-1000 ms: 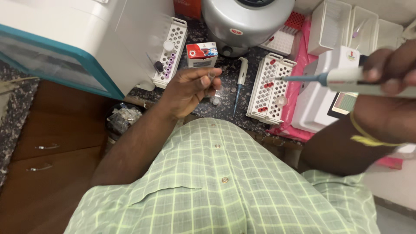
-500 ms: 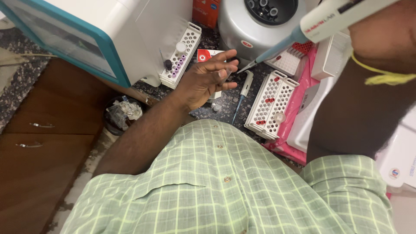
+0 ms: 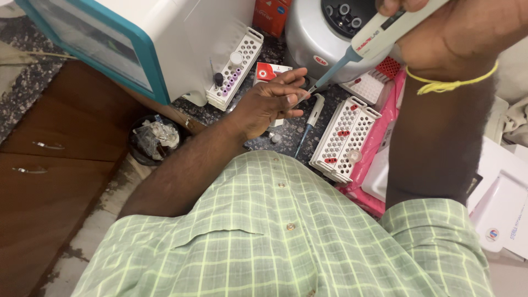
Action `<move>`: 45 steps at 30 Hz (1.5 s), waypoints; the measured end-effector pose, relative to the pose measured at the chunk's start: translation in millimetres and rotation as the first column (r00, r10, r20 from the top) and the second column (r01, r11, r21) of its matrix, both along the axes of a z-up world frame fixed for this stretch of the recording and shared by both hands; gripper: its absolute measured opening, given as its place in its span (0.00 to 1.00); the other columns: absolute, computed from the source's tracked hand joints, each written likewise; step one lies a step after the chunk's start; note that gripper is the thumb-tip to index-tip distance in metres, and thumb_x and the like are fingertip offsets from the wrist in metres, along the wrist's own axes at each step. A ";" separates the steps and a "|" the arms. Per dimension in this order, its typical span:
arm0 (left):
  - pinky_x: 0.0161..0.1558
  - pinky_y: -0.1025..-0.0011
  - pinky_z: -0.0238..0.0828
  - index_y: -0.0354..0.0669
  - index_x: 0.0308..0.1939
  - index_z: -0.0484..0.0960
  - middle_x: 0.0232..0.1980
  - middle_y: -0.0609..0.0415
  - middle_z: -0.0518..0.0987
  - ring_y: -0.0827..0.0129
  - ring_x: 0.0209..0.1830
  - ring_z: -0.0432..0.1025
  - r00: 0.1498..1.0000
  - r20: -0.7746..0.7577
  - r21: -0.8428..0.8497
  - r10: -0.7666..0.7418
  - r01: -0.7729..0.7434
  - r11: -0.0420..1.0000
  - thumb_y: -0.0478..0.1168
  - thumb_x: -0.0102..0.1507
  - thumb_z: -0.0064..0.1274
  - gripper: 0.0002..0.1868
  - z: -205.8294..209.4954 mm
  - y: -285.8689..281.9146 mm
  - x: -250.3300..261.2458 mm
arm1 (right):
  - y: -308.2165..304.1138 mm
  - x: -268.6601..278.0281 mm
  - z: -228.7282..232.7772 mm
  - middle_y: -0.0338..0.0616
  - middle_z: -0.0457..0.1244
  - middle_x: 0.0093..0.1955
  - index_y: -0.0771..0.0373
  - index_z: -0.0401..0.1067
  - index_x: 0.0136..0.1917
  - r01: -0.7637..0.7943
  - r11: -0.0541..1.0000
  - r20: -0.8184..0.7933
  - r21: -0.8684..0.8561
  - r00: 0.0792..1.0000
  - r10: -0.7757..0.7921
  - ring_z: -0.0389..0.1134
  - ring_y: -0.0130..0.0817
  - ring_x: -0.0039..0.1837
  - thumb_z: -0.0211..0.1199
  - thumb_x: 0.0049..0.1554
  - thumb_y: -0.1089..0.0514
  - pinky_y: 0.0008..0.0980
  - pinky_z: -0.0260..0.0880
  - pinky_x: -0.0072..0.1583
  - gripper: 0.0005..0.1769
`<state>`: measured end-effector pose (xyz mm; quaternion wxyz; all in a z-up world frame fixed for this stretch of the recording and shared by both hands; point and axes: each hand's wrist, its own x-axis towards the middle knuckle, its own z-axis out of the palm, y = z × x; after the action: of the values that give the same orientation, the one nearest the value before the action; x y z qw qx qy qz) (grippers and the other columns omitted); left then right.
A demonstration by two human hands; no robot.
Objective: The person prepares medical samples by transferring liquid from small vials into test tubes using a pipette, loading tubes into a centrifuge, and interacting with a digital laboratory analyzer.
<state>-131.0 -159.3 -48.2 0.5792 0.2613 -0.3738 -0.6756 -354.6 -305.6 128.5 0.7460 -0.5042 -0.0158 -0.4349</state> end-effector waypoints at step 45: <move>0.64 0.58 0.78 0.41 0.63 0.79 0.85 0.57 0.52 0.60 0.76 0.64 0.998 -0.044 0.031 -0.040 0.041 0.999 0.39 0.70 0.53 0.17 -4.9 -13.7 -2.6 | -41.4 24.2 -46.4 0.56 0.57 0.33 0.74 0.62 0.41 -0.202 0.967 -0.127 -0.158 0.975 0.183 0.60 0.45 0.34 0.33 0.51 0.14 0.37 0.59 0.44 0.55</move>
<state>-133.6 -173.0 -53.1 0.5692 0.2482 -0.3556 -0.6986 -330.4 -347.0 82.1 0.7387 -0.5853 -0.0600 -0.3288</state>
